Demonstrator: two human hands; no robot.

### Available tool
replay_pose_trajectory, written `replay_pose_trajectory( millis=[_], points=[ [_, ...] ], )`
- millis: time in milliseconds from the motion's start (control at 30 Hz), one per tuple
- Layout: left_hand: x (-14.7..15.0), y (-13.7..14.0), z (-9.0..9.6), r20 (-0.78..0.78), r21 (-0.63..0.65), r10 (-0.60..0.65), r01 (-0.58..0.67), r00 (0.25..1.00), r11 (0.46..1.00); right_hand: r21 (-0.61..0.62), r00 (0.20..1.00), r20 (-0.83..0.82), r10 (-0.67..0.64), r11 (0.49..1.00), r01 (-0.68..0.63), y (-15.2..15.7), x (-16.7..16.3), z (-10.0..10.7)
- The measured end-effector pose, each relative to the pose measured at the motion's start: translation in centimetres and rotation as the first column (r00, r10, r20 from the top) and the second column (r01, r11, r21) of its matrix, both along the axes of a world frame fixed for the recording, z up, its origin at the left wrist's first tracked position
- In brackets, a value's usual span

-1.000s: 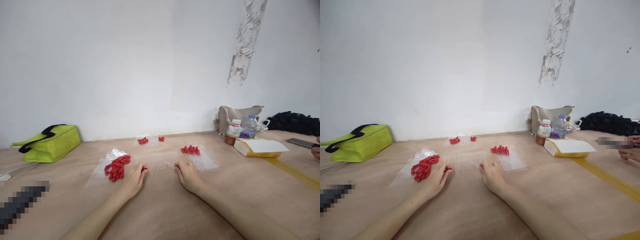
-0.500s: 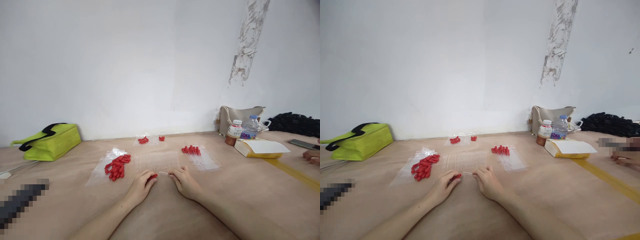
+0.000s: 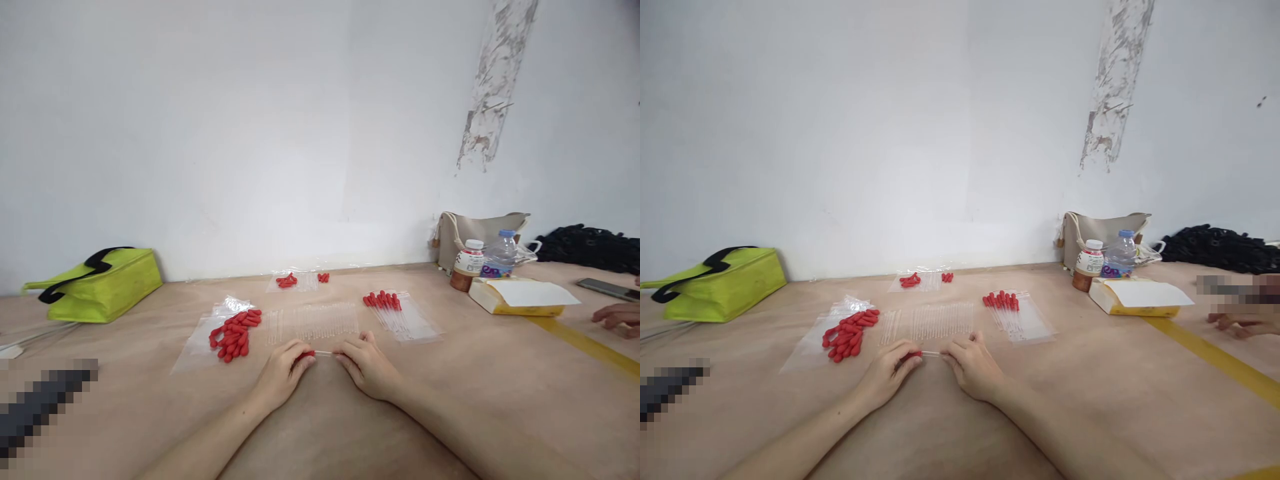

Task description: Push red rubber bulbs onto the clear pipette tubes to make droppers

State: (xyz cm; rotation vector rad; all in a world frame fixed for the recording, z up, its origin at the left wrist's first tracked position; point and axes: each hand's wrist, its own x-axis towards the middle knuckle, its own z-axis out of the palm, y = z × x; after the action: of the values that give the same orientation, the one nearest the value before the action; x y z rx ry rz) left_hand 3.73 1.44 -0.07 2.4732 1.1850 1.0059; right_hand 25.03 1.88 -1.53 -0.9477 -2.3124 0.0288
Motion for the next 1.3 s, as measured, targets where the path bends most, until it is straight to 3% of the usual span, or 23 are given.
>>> replay_pose_trajectory(
  millis=[467,933,1300],
  points=[
    [-0.3,0.0,-0.1,-0.226,0.118,-0.088,0.117,0.97,0.986,0.043,0.998,0.058,0.022,0.999,-0.024,1.2,0.5,0.1],
    [-0.2,0.0,-0.2,-0.256,0.174,-0.076,0.124,0.964,0.977,0.219,0.997,0.081,-0.017,0.976,-0.001,0.2,-0.1,-0.1],
    [-0.1,-0.1,-0.5,-0.284,0.219,-0.093,0.159,0.954,0.963,0.204,0.999,0.043,0.001,0.979,-0.01,-0.5,-1.0,-0.2]
  ],
)
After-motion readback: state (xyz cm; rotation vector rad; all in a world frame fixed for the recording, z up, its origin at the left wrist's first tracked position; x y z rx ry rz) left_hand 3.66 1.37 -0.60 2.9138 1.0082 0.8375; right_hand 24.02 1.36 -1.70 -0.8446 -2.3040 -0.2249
